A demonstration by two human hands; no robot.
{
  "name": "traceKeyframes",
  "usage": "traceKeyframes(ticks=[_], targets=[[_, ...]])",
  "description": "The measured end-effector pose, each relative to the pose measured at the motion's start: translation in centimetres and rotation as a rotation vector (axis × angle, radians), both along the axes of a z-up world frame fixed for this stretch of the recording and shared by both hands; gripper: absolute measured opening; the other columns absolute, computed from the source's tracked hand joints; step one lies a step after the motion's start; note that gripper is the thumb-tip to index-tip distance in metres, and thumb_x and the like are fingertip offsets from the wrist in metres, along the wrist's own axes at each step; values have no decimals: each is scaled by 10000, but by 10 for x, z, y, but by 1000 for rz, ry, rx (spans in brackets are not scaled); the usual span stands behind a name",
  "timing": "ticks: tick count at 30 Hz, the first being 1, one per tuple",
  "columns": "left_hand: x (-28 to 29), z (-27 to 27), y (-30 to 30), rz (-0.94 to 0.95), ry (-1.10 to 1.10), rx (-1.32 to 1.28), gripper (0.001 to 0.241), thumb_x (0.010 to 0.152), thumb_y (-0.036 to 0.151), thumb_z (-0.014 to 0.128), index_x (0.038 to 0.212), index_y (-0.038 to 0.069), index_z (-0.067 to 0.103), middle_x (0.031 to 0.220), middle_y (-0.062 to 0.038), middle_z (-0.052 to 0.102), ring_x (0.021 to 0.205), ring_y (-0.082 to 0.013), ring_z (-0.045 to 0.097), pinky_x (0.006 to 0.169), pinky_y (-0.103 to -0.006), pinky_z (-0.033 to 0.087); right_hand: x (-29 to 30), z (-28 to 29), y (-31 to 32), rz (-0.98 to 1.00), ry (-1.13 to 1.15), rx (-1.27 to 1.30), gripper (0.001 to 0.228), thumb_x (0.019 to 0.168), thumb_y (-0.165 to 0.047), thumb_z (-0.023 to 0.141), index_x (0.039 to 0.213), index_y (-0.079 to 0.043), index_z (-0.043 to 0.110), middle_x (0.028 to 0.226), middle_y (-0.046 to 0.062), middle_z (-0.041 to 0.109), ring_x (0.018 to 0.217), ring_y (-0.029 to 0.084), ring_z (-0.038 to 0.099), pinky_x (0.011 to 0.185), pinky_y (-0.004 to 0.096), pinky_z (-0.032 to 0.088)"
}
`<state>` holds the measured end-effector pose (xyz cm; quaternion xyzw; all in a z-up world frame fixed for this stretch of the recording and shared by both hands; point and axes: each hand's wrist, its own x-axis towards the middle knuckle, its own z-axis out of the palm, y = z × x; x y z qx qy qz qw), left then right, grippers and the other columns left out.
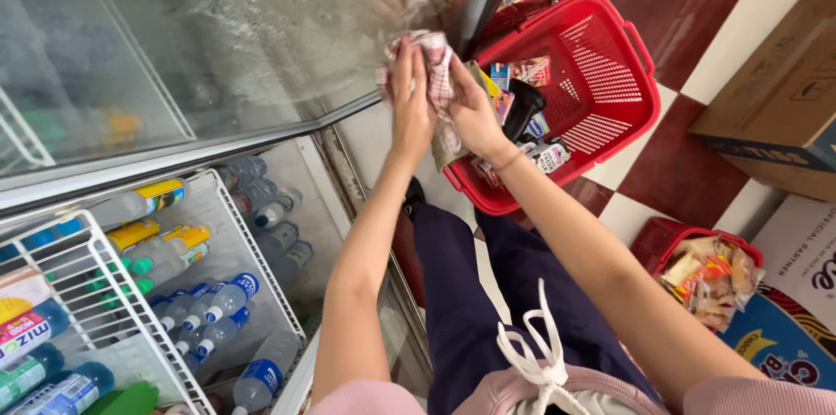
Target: The person cleans the glass door and shelves of a commercial reach-in refrigerator using two different cloths, then uses a handheld scanner to scan individual drink cartons before placing them back on the shelves.
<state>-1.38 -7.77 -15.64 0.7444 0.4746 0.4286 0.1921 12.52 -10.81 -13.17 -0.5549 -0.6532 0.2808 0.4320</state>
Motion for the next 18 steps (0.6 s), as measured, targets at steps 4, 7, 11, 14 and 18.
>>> traceKeyframes(ticks=[4, 7, 11, 14, 18], targets=[[22, 27, -41, 4, -504, -256, 827, 829, -181, 387, 1618, 57, 320, 1681, -194, 334, 1565, -327, 369, 1272, -392, 358, 18, 26, -34, 35, 1113, -485, 886, 832, 85, 549, 1658, -19, 248, 1652, 164, 376, 1498, 252, 400, 1214, 353, 358], [41, 12, -66, -158, -912, -699, 803, 878, -176, 403, 1632, 96, 356, 1627, -216, 452, 1480, -334, 458, 1211, -372, 364, 32, 38, -60, -28, 956, -574, 849, 898, 32, 623, 1653, -66, 247, 1578, 134, 436, 1399, 203, 469, 1140, 309, 406], [44, -27, -79, -237, -535, -760, 823, 861, -31, 568, 1624, 182, 348, 1560, -168, 512, 1359, -312, 538, 1139, -397, 429, 66, 11, -88, -133, 941, -668, 798, 868, -9, 704, 1579, -53, 346, 1338, 138, 575, 1189, 216, 598, 990, 333, 537], [43, -64, -73, 83, -163, -806, 825, 876, 220, 728, 1598, 208, 329, 1466, -152, 534, 1247, -350, 549, 1059, -456, 457, 104, -32, -115, -340, 512, -785, 794, 791, -39, 721, 1520, -70, 406, 1204, 122, 650, 1032, 222, 662, 853, 340, 565], [58, -82, -62, 330, 156, -938, 941, 793, 427, 825, 1535, 191, 296, 1495, -177, 410, 1324, -405, 394, 1004, -606, 330, 124, -76, -141, -255, 269, -482, 811, 795, -52, 789, 1514, -22, 415, 1284, 140, 641, 1148, 205, 645, 957, 334, 542]])
